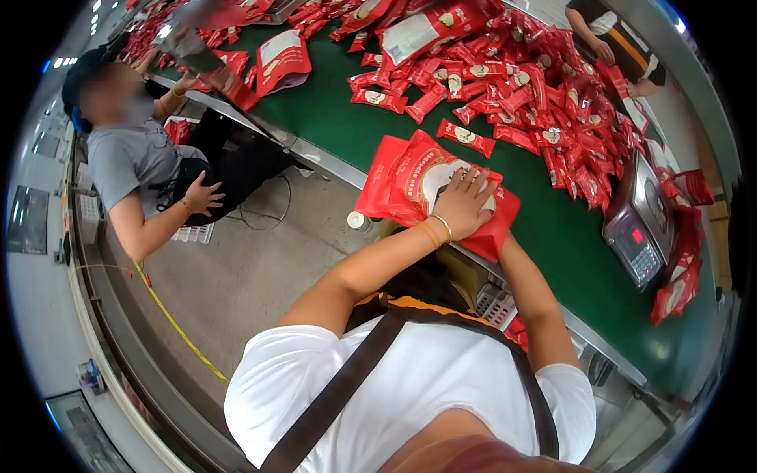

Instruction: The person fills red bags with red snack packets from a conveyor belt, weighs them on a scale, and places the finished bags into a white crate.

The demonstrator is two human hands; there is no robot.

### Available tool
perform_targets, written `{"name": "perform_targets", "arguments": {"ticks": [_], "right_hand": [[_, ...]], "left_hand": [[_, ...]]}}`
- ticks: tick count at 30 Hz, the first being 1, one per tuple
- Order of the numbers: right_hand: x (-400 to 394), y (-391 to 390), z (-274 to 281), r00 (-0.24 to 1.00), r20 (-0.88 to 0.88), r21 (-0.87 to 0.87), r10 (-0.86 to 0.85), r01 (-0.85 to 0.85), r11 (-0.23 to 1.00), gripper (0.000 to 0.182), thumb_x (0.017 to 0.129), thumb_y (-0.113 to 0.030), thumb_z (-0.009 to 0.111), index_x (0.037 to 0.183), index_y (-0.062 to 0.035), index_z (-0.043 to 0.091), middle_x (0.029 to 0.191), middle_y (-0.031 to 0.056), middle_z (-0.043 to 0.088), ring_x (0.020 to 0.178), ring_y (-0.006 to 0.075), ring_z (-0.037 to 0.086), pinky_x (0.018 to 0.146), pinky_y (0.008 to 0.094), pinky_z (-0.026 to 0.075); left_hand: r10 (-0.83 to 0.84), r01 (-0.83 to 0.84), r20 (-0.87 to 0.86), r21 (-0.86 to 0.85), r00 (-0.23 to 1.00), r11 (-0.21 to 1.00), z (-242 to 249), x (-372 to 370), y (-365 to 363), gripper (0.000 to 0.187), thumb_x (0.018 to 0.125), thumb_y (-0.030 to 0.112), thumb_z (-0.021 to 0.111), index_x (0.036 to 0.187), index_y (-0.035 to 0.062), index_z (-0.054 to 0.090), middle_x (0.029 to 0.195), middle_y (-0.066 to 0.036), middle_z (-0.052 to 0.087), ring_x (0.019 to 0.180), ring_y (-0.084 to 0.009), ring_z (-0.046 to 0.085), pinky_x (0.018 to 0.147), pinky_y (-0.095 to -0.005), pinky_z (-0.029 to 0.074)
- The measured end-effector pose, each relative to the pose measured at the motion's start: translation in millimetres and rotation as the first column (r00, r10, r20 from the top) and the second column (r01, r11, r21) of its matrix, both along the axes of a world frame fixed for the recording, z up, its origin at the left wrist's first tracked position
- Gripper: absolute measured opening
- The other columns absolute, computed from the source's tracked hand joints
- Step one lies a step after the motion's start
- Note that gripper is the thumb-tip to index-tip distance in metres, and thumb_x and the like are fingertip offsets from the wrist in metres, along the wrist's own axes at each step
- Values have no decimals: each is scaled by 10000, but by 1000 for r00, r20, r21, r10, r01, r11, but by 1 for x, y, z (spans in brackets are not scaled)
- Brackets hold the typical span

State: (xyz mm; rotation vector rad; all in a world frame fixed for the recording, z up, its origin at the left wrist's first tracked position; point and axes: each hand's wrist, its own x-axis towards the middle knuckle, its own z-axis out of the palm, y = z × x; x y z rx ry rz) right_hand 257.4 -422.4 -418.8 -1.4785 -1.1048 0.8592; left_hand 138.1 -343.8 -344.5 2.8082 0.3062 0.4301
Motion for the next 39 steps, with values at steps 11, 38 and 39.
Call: {"name": "perform_targets", "arguments": {"ticks": [11, 38, 39], "right_hand": [[22, -13, -5, 994, -41, -41, 101, -103, 994, 526, 916, -144, 607, 1392, -15, 423, 1404, 135, 480, 1254, 241, 501, 1050, 366, 406], [1, -88, 61, 750, 155, -120, -643, 661, 741, 327, 887, -289, 609, 1003, 13, 656, 916, 182, 702, 913, 331, 667, 791, 407, 499], [7, -89, 60, 724, 317, -149, -613, 676, 722, 328, 895, -294, 589, 1027, -1, 651, 949, 206, 683, 928, 370, 644, 798, 426, 495]], "left_hand": [[-156, 103, -495, -134, 855, 986, 18, 103, 48, 467, 806, 438, 637, 1182, 162, 650, 1116, -112, 657, 1108, -291, 600, 921, -461, 411], [126, -115, 288, -57, 949, 992, 37, 48, 0, 417, 854, 217, 580, 1255, 109, 543, 1365, -105, 473, 1319, -294, 392, 1055, -616, 248], [219, -215, 218, -42, 951, 976, 34, 34, 8, 445, 867, 226, 579, 1290, 103, 519, 1408, -110, 445, 1345, -298, 370, 1081, -599, 225]]}}
